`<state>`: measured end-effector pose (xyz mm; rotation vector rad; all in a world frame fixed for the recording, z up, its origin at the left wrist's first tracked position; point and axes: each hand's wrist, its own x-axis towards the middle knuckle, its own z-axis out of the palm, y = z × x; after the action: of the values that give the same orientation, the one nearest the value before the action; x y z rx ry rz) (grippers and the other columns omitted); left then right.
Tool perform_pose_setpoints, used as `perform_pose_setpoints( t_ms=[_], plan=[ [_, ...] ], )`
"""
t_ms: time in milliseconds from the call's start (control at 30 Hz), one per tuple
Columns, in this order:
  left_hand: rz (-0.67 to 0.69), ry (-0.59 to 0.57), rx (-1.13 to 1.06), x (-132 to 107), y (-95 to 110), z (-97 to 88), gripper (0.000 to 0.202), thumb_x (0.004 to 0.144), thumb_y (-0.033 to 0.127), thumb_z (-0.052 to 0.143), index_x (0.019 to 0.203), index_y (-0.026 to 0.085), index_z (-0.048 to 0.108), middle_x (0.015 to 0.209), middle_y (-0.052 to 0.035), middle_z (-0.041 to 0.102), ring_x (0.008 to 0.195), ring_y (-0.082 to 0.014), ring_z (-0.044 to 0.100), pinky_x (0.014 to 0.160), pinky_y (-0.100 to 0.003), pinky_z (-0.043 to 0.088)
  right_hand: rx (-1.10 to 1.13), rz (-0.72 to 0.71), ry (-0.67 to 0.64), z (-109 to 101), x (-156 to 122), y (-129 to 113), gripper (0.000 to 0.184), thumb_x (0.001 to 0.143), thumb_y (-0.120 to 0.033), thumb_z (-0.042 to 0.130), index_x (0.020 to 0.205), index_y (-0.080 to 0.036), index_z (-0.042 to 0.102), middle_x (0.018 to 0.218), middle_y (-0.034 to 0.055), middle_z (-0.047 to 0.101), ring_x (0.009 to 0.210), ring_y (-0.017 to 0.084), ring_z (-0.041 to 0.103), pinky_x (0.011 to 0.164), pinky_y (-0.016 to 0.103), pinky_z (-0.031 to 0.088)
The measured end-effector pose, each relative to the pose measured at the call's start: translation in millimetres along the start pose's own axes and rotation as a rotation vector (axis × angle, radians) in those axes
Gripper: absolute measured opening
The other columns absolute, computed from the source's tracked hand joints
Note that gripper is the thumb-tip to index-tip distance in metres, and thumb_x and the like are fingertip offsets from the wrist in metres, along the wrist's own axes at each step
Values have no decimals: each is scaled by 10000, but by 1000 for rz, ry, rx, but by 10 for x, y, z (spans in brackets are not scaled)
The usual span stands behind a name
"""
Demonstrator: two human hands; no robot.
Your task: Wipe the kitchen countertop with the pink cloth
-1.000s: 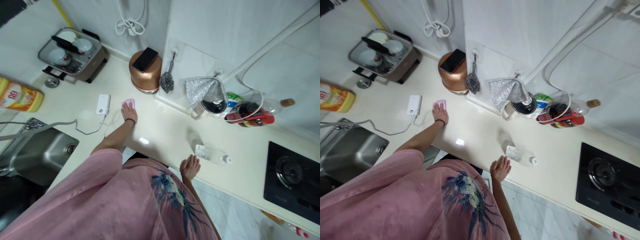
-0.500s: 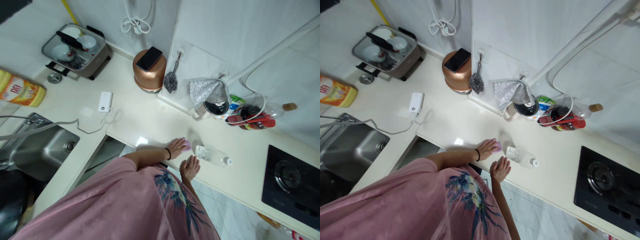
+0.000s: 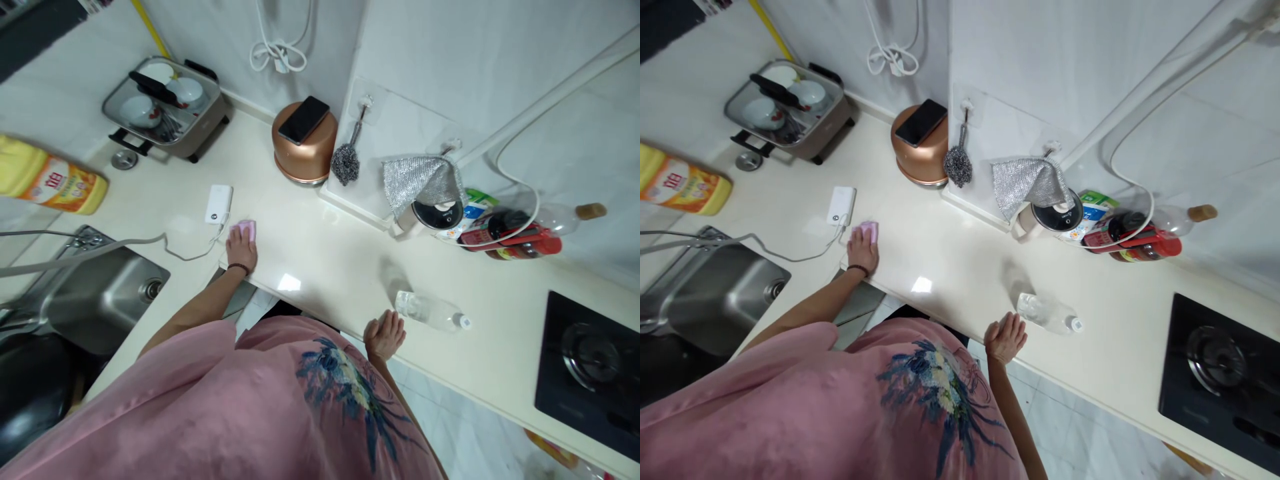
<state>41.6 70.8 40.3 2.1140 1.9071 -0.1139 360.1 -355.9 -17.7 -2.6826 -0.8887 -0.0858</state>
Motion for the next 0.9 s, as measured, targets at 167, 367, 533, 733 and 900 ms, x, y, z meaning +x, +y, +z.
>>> perform_pose_setpoints(
  t_ms=[167,367,533,733,900],
  plan=[
    [23,-20,19,-472,235,208,681,1114,325,302,1746,72,294,1844,-220,126,1721,-362,89,1367,-591,157,2,-1,-2,16,-6,14,688,1069,-489,382,1645,-138,513,1633,241,537,1591,404,386,1261,722,287],
    [786,-181,-80,-1402,1295,751,654,1069,233,438,1717,323,441,1789,-86,377,1710,-309,200,1376,-544,177,-3,2,-7,11,-9,11,693,1071,-497,375,1651,-142,507,1641,235,533,1592,408,388,1264,720,286],
    [1238,-166,-77,-1939,2067,1152,529,1072,291,566,1600,311,600,1757,-55,444,1670,-256,317,1376,-472,219,-3,-8,-10,5,4,25,699,1067,-497,374,1640,-121,515,1623,253,543,1586,416,387,1253,728,290],
    [1263,-178,-85,-1706,1758,1059,563,1056,275,593,1618,304,580,1767,-73,423,1675,-261,307,1368,-473,238,9,-13,-6,-3,6,35,689,1059,-476,399,1652,-141,502,1631,252,532,1584,432,384,1240,743,294],
    [779,-186,-53,-1120,652,605,626,1090,260,441,1716,278,444,1798,-94,358,1705,-298,215,1380,-514,189,22,-16,6,12,7,43,685,1058,-489,423,1641,-143,520,1629,251,537,1578,442,396,1244,749,289]
  ],
)
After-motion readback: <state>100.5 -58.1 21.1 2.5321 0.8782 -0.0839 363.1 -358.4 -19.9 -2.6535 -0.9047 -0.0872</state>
